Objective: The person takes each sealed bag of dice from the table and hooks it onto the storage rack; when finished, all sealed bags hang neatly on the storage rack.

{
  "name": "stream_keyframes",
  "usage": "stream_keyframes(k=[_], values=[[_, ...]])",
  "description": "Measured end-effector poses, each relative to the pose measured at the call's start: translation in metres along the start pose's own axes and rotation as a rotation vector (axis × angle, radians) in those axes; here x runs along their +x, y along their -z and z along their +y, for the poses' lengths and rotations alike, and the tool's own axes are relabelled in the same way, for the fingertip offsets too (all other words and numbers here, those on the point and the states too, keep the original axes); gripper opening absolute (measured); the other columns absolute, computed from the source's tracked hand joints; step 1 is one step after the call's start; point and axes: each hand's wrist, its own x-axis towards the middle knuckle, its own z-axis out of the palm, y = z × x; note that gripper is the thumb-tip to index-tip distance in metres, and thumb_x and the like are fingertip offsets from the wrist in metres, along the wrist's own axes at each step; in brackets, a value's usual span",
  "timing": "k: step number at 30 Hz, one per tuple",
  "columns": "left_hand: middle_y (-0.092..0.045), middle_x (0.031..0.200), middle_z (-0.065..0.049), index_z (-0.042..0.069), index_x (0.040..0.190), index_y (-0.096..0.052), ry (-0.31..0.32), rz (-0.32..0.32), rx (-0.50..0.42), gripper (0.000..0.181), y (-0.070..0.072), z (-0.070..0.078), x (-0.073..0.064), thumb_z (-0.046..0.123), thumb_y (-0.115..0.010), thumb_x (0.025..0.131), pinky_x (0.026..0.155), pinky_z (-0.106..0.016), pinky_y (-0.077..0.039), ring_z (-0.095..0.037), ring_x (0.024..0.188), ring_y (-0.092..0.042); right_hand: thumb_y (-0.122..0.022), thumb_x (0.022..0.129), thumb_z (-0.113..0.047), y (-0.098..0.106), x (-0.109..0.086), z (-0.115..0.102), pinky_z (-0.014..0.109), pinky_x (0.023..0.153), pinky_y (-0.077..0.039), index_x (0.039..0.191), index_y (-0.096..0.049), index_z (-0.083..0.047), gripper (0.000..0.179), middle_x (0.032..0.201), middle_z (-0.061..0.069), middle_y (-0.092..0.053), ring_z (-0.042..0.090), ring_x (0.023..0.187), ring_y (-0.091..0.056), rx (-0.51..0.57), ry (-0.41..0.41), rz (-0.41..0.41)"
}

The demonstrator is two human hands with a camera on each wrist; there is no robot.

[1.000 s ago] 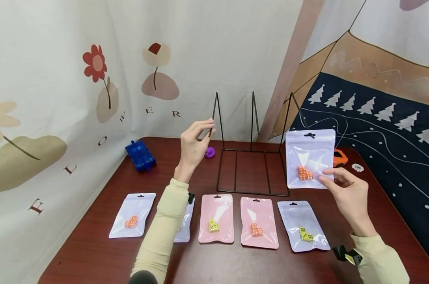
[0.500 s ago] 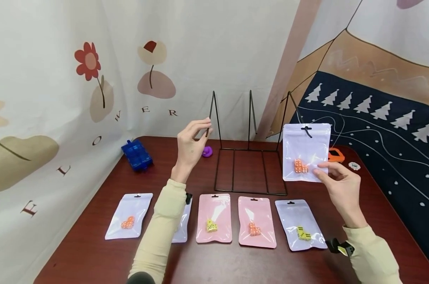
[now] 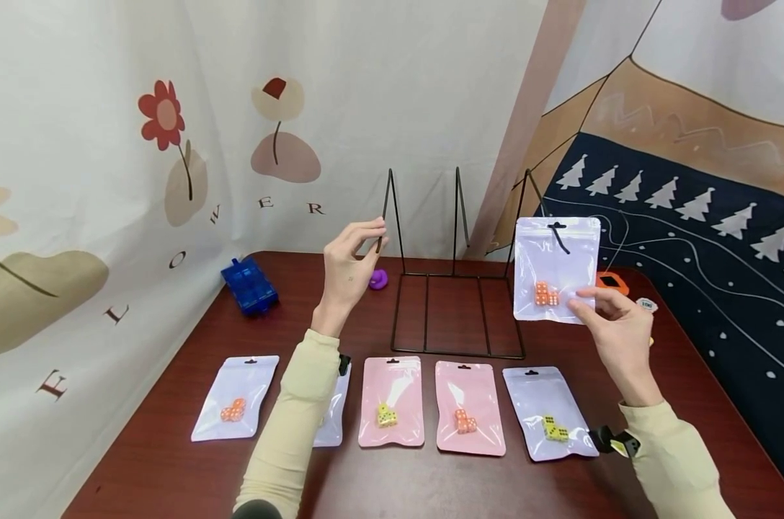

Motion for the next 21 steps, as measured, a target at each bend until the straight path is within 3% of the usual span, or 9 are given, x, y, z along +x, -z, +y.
stream_keyframes(k=[10,21], values=[[-0.065,0.098,-0.025,-0.011,0.091,-0.069,0.032,-0.002,-0.004,0.016,-0.002,-0.025,-0.01,-0.016,-0.07,0.076,0.092,-0.036,-0.052,-0.035,0.099,-0.063,-0.075,0.081,-0.004,-0.009,0.01,-0.001,0.013,0.051,-0.042,0.101,-0.069,0.004,0.022,0.076,-0.014,-0.064,0.01,0.064,-0.05,-0.005,-0.033,0.019],[-0.064,0.101,-0.023,-0.008,0.095,-0.069,0.047,-0.025,0.021,0.014,0.001,-0.027,-0.012,-0.009,-0.069,0.08,0.094,-0.035,-0.051,-0.027,0.103,-0.063,-0.076,0.081,-0.006,-0.019,0.026,0.001,0.011,0.052,-0.043,0.1,-0.07,0.004,0.023,0.077,-0.011,-0.064,0.009,0.066,-0.052,0.019,-0.072,0.034]])
